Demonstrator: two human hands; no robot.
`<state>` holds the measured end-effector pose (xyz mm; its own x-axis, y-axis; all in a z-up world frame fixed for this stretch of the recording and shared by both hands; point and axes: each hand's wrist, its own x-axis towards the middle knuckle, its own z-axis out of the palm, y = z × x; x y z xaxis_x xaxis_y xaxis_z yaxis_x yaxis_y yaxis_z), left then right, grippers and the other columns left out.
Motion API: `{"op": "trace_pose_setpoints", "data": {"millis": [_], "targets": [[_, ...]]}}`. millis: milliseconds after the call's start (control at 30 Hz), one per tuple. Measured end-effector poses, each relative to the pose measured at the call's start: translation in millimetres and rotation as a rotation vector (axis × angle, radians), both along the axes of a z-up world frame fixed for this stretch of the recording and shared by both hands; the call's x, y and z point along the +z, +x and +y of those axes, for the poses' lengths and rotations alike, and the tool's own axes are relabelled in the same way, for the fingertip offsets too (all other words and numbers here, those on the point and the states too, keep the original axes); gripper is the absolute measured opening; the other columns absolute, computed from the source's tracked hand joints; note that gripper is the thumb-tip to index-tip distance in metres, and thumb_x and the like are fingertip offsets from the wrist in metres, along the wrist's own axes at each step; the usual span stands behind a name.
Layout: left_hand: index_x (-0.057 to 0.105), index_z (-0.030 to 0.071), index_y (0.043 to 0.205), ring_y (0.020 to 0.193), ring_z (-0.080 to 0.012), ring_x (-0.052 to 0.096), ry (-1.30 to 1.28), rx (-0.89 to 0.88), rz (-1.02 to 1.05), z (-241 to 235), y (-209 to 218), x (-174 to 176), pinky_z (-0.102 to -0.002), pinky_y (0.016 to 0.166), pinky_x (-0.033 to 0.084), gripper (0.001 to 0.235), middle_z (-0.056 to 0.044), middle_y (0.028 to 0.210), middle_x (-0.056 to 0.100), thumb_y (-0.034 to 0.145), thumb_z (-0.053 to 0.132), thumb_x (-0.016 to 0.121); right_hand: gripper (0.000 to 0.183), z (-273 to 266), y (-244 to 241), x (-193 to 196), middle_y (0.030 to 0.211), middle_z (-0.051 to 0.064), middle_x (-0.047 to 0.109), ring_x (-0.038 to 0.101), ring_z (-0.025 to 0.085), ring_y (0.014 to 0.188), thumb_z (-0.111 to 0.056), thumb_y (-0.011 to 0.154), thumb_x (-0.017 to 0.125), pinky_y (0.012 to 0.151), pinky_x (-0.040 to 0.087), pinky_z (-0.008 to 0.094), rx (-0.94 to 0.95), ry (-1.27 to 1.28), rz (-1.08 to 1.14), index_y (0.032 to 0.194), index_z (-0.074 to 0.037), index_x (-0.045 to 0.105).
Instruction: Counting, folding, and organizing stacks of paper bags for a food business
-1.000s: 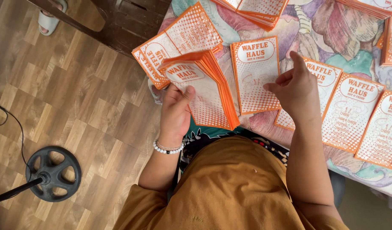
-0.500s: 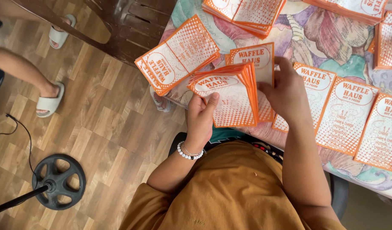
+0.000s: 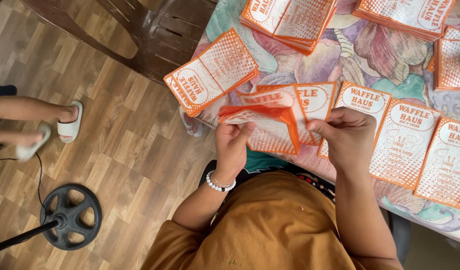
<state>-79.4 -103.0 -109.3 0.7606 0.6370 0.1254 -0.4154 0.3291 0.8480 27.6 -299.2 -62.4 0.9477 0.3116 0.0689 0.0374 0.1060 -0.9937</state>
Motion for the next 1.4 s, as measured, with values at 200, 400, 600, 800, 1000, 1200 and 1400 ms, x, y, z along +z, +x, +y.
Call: {"op": "trace_pose_setpoints", "data": {"millis": [200, 400, 600, 800, 1000, 1200, 1400], "targets": [[0.057, 0.024, 0.124, 0.079, -0.0278, 0.067, -0.124, -0.115, -0.309, 30.4, -24.5, -29.5, -0.044, 0.077, 0.056, 0.026, -0.008, 0.085, 0.061, 0.103, 0.038, 0.064, 0.022, 18.9, 5.6, 3.4, 0.071, 0.013, 0.069, 0.070, 0.013, 0.065, -0.008, 0.096, 0.084, 0.065, 0.063, 0.028, -0.249, 0.152, 0.052, 0.108, 0.003, 0.070], [0.053, 0.009, 0.140, 0.068, -0.0238, 0.060, -0.181, -0.274, -0.457, 63.6, -43.0, -8.0, -0.042, 0.071, 0.052, 0.058, -0.008, 0.077, 0.053, 0.110, 0.054, 0.032, 0.067, 19.8, 9.6, 12.2, 0.079, 0.008, 0.062, 0.062, 0.012, 0.066, 0.003, 0.103, 0.071, 0.058, 0.055, 0.021, -0.205, -0.165, -0.025, 0.158, 0.000, 0.034], [0.059, 0.003, 0.127, 0.104, -0.0207, 0.070, -0.223, -0.005, -0.021, 61.1, -36.1, -38.5, -0.036, 0.097, 0.056, 0.046, -0.010, 0.110, 0.071, 0.085, 0.000, 0.076, 0.076, 36.6, -10.4, 27.1, 0.106, 0.035, 0.070, 0.070, 0.046, 0.090, -0.015, 0.094, 0.087, 0.073, 0.058, 0.054, -0.257, -0.810, -0.697, 0.150, 0.014, 0.044], [0.060, 0.004, 0.122, 0.103, -0.0132, 0.068, -0.181, 0.044, 0.046, 32.9, -20.7, 8.8, -0.032, 0.094, 0.055, 0.043, -0.005, 0.107, 0.072, 0.084, 0.000, 0.080, 0.048, 35.5, -31.2, 56.9, 0.121, 0.026, 0.072, 0.070, 0.044, 0.111, -0.015, 0.086, 0.077, 0.088, 0.061, 0.052, 0.329, -0.273, -0.250, 0.129, 0.005, 0.068], [0.062, 0.002, 0.128, 0.112, -0.0147, 0.065, -0.193, 0.060, 0.073, 28.8, -19.5, 27.4, -0.034, 0.100, 0.056, 0.048, -0.008, 0.116, 0.072, 0.084, -0.002, 0.080, 0.017, 35.9, -26.8, 28.0, 0.075, 0.009, 0.075, 0.066, 0.007, 0.069, -0.003, 0.086, 0.087, 0.064, 0.057, 0.023, -0.014, -0.290, -0.019, 0.102, -0.006, 0.080], [0.058, 0.004, 0.133, 0.114, -0.0219, 0.069, -0.282, 0.106, 0.098, 57.2, -33.0, 4.6, -0.038, 0.100, 0.057, 0.046, -0.010, 0.121, 0.070, 0.091, 0.005, 0.075, 0.052, 16.5, -13.8, 15.6, 0.083, 0.019, 0.070, 0.065, 0.021, 0.070, 0.011, 0.098, 0.074, 0.067, 0.057, 0.034, -0.203, -0.382, -0.249, 0.147, 0.000, 0.059], [0.061, 0.003, 0.121, 0.102, -0.0165, 0.071, -0.262, 0.110, 0.156, 54.1, -30.8, 30.7, -0.036, 0.092, 0.060, 0.033, -0.007, 0.107, 0.071, 0.092, 0.007, 0.075, 0.064, 22.2, -21.2, 19.2, 0.083, 0.021, 0.064, 0.064, 0.041, 0.082, -0.011, 0.090, 0.088, 0.069, 0.054, 0.054, -0.258, -0.922, -0.733, 0.142, 0.013, 0.059]]}}
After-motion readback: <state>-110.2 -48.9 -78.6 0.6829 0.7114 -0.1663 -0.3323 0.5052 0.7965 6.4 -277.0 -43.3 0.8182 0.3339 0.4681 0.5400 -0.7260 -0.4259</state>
